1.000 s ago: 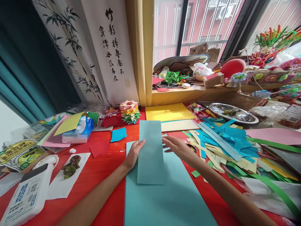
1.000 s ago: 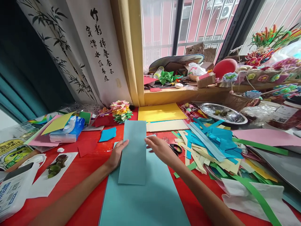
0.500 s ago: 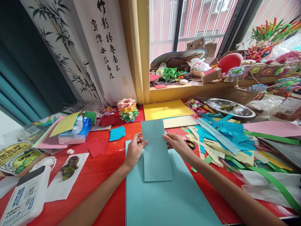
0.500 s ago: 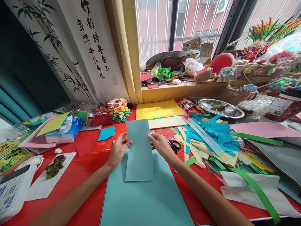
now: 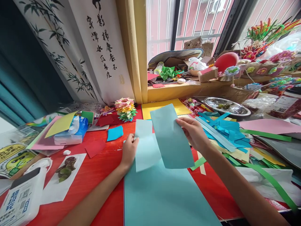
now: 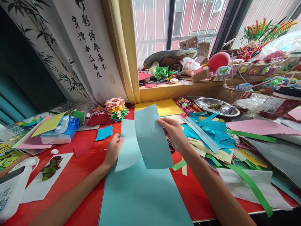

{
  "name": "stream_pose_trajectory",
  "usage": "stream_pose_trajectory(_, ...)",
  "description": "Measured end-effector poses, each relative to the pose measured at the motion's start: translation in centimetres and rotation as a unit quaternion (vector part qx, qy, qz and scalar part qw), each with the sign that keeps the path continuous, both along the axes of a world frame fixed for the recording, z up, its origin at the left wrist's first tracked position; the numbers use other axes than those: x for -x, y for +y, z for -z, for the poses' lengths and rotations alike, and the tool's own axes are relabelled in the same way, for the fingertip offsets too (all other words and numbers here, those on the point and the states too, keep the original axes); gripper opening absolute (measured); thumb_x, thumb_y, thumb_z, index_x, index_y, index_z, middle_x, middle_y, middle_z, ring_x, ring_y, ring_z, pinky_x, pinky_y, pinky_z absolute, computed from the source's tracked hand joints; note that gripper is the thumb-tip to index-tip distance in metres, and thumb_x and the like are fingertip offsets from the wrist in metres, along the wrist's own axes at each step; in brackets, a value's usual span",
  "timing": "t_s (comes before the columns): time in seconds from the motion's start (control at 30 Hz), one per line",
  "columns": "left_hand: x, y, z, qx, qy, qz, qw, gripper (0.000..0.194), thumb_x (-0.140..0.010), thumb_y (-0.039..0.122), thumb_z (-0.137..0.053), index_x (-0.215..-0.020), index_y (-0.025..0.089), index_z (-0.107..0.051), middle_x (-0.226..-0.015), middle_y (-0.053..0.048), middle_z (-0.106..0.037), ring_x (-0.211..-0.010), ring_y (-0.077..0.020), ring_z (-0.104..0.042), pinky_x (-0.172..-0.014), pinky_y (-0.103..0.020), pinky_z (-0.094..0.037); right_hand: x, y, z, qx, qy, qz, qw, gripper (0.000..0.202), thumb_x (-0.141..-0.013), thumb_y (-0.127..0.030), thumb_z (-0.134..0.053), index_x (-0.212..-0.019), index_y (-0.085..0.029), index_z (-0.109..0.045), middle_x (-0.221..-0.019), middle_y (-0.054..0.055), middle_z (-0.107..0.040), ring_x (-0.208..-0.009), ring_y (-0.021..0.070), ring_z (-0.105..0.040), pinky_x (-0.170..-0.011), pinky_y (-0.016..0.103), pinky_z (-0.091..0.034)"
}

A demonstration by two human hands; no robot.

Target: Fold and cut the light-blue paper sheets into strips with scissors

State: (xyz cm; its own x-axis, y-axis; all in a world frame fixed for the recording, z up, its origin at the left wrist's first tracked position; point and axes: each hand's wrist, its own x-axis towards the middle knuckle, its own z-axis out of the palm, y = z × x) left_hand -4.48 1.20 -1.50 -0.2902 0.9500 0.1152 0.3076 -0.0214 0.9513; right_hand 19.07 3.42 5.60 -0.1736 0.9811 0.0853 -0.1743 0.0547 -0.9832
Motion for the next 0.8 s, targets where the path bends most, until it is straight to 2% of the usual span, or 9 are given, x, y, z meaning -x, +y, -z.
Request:
stream_pose_trajectory(0.07, 0.0, 0.2, 0.2, -0.007, 0.088, -0.004, 0.996, 0.008, -0.071, 0.026, -0.057, -0.077, 0.022, -0.056, -0.072, 0.000, -0.049, -0.068, -0.0161, -0.048, -0.062, -0.026, -0.037, -0.2, -0.1, -0.4, 0.008, 0.020, -0.009, 1.000, 0.023, -0.072, -0.040, -0.062, -0.075, -0.018, -0.060, -0.064, -0.001, -0.052, -0.053, 0.0091, -0.048, -0.046, 0.019, -0.036)
stream_pose_trajectory(0.13, -0.1, 0.2, 0.2, -0.036, 0.123, -0.030, 0.991, 0.019, -0.069, 0.023, -0.059, -0.088, 0.022, -0.058, -0.090, -0.004, -0.052, -0.086, -0.0195, -0.049, -0.077, -0.030, -0.038, 0.1, -0.1, 0.1, 0.024, -0.014, -0.010, 1.000, 0.024, -0.072, -0.042, -0.061, -0.074, -0.017, -0.060, -0.063, -0.001, -0.051, -0.052, 0.0092, -0.047, -0.046, 0.020, -0.035)
stream_pose_trajectory(0.2, -0.3, 0.1, 0.0, -0.085, 0.105, -0.050, 0.990, 0.029, -0.075, 0.028, -0.056, -0.103, 0.023, -0.054, -0.109, -0.007, -0.049, -0.103, -0.0211, -0.046, -0.088, -0.032, -0.035, 0.8, -0.2, 1.1, 0.036, -0.088, -0.023, 0.995, 0.026, -0.072, -0.044, -0.059, -0.071, -0.017, -0.060, -0.059, -0.002, -0.048, -0.049, 0.0083, -0.043, -0.044, 0.020, -0.030)
stream_pose_trajectory(0.3, -0.5, -0.2, -0.5, -0.139, 0.034, -0.034, 0.989, 0.033, -0.085, 0.035, -0.044, -0.116, 0.024, -0.048, -0.122, -0.007, -0.047, -0.111, -0.0193, -0.045, -0.091, -0.030, -0.036, 1.9, -0.4, 2.7, 0.040, -0.173, -0.072, 0.981, 0.030, -0.075, -0.045, -0.055, -0.069, -0.016, -0.059, -0.058, -0.002, -0.046, -0.048, 0.0081, -0.038, -0.044, 0.021, -0.027)
stream_pose_trajectory(0.37, -0.7, -0.3, -0.7, -0.130, 0.019, 0.002, 0.991, 0.034, -0.085, 0.037, -0.044, -0.117, 0.024, -0.049, -0.123, -0.006, -0.050, -0.110, -0.0189, -0.047, -0.091, -0.028, -0.037, 2.4, -0.5, 3.3, 0.023, -0.198, -0.094, 0.976, 0.031, -0.077, -0.046, -0.051, -0.072, -0.016, -0.059, -0.063, 0.000, -0.050, -0.053, 0.0097, -0.043, -0.047, 0.022, -0.031)
stream_pose_trajectory(0.5, -0.6, 0.0, -0.4, -0.078, 0.077, 0.067, 0.992, 0.032, -0.082, 0.035, -0.050, -0.112, 0.023, -0.055, -0.118, -0.005, -0.055, -0.108, -0.0187, -0.050, -0.091, -0.029, -0.037, 2.8, -0.4, 3.9, -0.030, -0.251, -0.103, 0.962, 0.032, -0.080, -0.046, -0.047, -0.074, -0.017, -0.058, -0.069, 0.001, -0.052, -0.060, 0.0117, -0.047, -0.051, 0.023, -0.034)
stream_pose_trajectory(0.6, -0.4, 0.2, -0.1, -0.066, 0.091, 0.092, 0.989, 0.029, -0.084, 0.031, -0.047, -0.109, 0.023, -0.058, -0.114, -0.004, -0.058, -0.108, -0.0176, -0.050, -0.091, -0.029, -0.038, 2.8, -0.3, 4.1, -0.047, -0.290, -0.092, 0.951, 0.031, -0.080, -0.045, -0.046, -0.074, -0.017, -0.058, -0.069, 0.001, -0.053, -0.061, 0.0122, -0.048, -0.052, 0.023, -0.035)
stream_pose_trajectory(0.8, -0.2, 0.1, -0.2, -0.063, 0.079, 0.119, 0.988, 0.027, -0.084, 0.027, -0.044, -0.105, 0.023, -0.061, -0.114, -0.002, -0.059, -0.108, -0.0173, -0.051, -0.089, -0.028, -0.040, 2.5, 0.0, 4.1, -0.025, -0.316, -0.055, 0.947, 0.030, -0.080, -0.044, -0.045, -0.077, -0.018, -0.059, -0.078, 0.003, -0.061, -0.067, 0.0153, -0.055, -0.056, 0.025, -0.039)
